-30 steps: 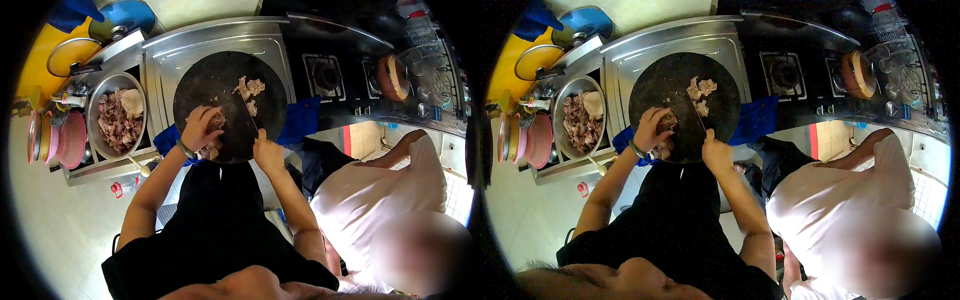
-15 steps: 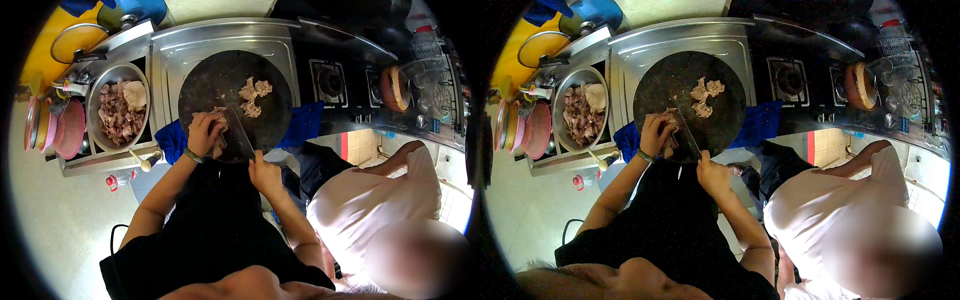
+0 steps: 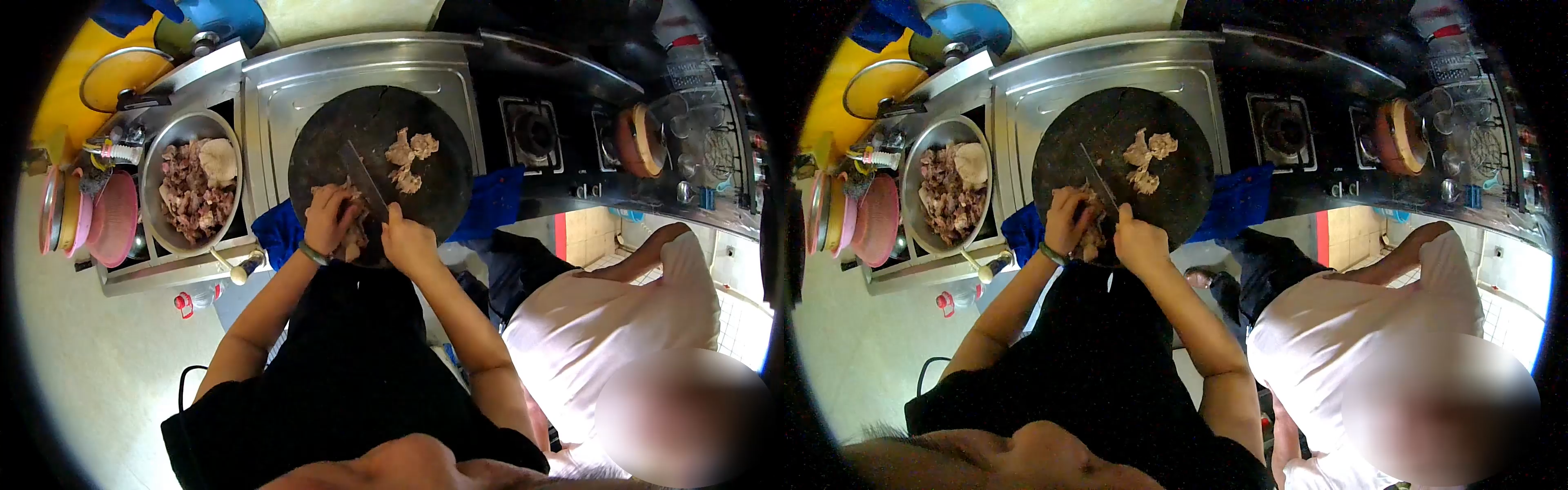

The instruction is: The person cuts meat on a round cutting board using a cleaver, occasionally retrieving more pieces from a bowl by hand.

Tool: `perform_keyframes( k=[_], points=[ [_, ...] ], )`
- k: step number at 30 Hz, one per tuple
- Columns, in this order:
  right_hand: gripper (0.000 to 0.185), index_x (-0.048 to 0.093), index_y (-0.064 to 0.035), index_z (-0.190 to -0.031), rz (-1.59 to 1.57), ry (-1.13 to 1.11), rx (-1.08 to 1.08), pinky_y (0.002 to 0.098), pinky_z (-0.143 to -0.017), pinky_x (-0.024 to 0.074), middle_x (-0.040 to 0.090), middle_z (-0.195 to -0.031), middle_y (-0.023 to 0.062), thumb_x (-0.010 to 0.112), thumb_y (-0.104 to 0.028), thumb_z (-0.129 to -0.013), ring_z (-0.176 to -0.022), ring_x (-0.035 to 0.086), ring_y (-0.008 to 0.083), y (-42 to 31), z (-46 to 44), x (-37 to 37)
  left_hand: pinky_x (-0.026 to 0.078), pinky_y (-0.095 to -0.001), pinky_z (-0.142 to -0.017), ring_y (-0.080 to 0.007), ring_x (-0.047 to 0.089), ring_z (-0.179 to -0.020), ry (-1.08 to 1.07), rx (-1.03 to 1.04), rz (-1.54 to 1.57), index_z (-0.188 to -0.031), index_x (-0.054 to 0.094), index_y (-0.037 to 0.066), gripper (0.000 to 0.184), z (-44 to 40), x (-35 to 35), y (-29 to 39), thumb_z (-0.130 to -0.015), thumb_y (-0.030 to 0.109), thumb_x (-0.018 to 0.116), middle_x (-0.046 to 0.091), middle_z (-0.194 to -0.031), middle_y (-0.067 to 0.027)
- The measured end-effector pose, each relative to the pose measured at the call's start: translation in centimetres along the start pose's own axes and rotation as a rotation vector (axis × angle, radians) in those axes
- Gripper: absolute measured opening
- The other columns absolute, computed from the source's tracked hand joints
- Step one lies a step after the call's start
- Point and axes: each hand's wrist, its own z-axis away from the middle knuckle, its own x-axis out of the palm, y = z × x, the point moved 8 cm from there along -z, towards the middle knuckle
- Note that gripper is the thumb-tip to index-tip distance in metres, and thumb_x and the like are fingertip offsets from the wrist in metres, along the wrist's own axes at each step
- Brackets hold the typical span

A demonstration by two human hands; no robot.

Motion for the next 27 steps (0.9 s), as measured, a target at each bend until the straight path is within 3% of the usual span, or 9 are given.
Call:
perform_keyframes(
  k=[6,14,16,20,23,27],
  points=[
    [0.038,0.044,-0.0007,-0.121,0.006,-0.11,0.088,0.0503,-0.057,0.0517,0.068,-0.074,0.0182,0.053,-0.021,-0.09,-0.063,0.066,0.0386,2.6,5.8,0.6,0.045,-0.0426,-0.088,-0.035,0.056,-0.101,-0.023,0.101,-0.019,-0.103,0.061,0.005,0.031,-0.2,0.4,0.7,-0.074,0.003,0.072,0.059,-0.104,-0.0137],
    [0.047,0.042,0.0005,-0.127,0.122,0.012,-0.047,0.046,-0.056,0.0528,0.067,-0.072,0.0155,0.055,-0.018,-0.086,-0.063,0.068,0.0334,0.1,-0.8,2.3,0.044,-0.0431,-0.089,-0.0357,0.055,-0.101,0.006,0.158,-0.06,-0.103,0.061,0.004,0.033,-0.6,0.4,0.6,-0.072,0.002,0.071,0.059,-0.103,-0.0142],
    [0.042,0.044,-0.0001,-0.122,0.099,-0.023,-0.009,0.0476,-0.056,0.0519,0.066,-0.07,0.0161,0.055,-0.022,-0.088,-0.064,0.067,0.0357,0.6,1.3,2.3,0.045,-0.0431,-0.088,-0.0361,0.055,-0.1,0.002,0.136,-0.057,-0.103,0.061,0.004,0.033,0.2,0.7,0.4,-0.071,0.002,0.071,0.059,-0.103,-0.0147],
    [0.046,0.043,0.0015,-0.126,0.148,-0.134,0.04,0.0471,-0.058,0.0527,0.067,-0.071,0.0159,0.054,-0.019,-0.086,-0.064,0.068,0.0342,0.9,3.8,2.6,0.044,-0.0435,-0.088,-0.0368,0.055,-0.1,0.021,0.073,-0.038,-0.102,0.06,0.003,0.032,-0.1,0.5,0.1,-0.071,0.002,0.071,0.058,-0.102,-0.0154],
    [0.046,0.043,0.0012,-0.126,0.137,-0.153,0.04,0.0477,-0.058,0.053,0.068,-0.072,0.0165,0.054,-0.018,-0.086,-0.063,0.068,0.0339,-0.5,0.4,3.0,0.044,-0.0435,-0.088,-0.0371,0.055,-0.099,0.018,0.039,-0.028,-0.101,0.06,0.003,0.031,-0.1,1.1,-1.0,-0.072,0.002,0.071,0.058,-0.102,-0.0156],
    [0.048,0.041,0.0017,-0.128,0.133,-0.131,0.014,0.0433,-0.059,0.0548,0.069,-0.076,0.0159,0.053,-0.01,-0.084,-0.067,0.07,0.0327,-0.7,0.6,2.8,0.044,-0.0432,-0.089,-0.0375,0.055,-0.098,0.016,0.031,-0.04,-0.101,0.06,0.003,0.03,0.2,0.7,-0.9,-0.073,0.003,0.07,0.058,-0.102,-0.0161]
  ],
)
